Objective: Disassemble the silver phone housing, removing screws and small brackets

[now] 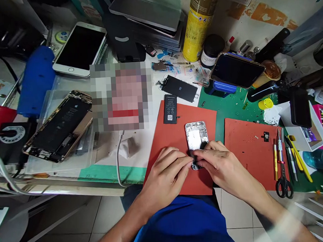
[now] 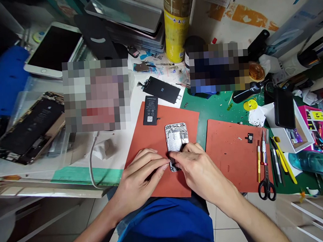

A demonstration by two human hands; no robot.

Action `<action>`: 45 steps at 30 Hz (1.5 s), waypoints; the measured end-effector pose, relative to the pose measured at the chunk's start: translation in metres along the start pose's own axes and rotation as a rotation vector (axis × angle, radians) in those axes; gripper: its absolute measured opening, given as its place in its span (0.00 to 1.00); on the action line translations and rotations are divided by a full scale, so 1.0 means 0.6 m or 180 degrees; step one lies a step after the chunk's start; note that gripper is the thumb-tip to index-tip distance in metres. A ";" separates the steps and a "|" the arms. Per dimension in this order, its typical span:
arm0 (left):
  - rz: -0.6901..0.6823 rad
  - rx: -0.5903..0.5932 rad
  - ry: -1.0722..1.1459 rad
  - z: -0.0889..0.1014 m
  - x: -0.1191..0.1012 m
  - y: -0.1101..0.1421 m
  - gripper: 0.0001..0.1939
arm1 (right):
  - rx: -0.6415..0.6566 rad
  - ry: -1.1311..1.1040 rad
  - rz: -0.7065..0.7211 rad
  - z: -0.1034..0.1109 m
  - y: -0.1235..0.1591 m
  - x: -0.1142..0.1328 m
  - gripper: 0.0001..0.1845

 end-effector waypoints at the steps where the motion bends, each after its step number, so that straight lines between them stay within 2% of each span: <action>1: -0.0009 0.0011 -0.0002 0.000 0.000 0.000 0.12 | -0.0112 -0.0028 0.0017 0.006 0.003 -0.001 0.24; 6: -0.0318 0.0216 -0.0260 0.000 -0.007 -0.004 0.13 | -0.1220 0.0032 -0.0320 0.048 0.039 -0.004 0.14; 10: -0.0540 0.0336 -0.0525 -0.004 -0.017 -0.012 0.12 | -0.1695 -0.0023 -0.0590 0.047 0.079 0.003 0.12; 15: -0.0619 0.0574 -0.0635 -0.012 -0.019 -0.012 0.14 | -0.1879 -0.0207 -0.0860 0.013 0.119 0.005 0.12; 19: -0.0577 0.0668 -0.0626 -0.012 -0.018 -0.009 0.14 | -0.1943 -0.0324 -0.0977 0.000 0.139 -0.004 0.12; 27: -0.0549 0.0632 -0.0580 -0.013 -0.018 -0.007 0.13 | -0.1959 -0.0457 -0.1060 -0.009 0.150 -0.015 0.11; 38: -0.0726 0.0615 -0.0602 -0.005 -0.012 -0.009 0.18 | -0.2165 -0.0513 -0.1076 -0.004 0.150 -0.001 0.09; 41: -0.0785 0.0682 -0.0549 -0.001 0.006 0.003 0.22 | -0.2372 -0.0469 -0.1094 0.005 0.157 0.003 0.09; 44: -0.0689 0.0388 -0.0335 0.012 0.050 0.020 0.23 | -0.2566 -0.0254 -0.1268 0.016 0.178 -0.003 0.07; 45: -0.0722 0.0289 -0.0314 0.017 0.068 0.026 0.21 | -0.2632 -0.0137 -0.1392 0.021 0.188 -0.008 0.10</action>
Point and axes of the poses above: each hand's wrist, its own y-axis away from the middle knuckle, its own z-axis out of the back of the hand, x = y × z, the point moved 2 cm from there along -y, towards the middle knuckle, and after that the axes turned 6 degrees about -x, right-handed, at the moved point
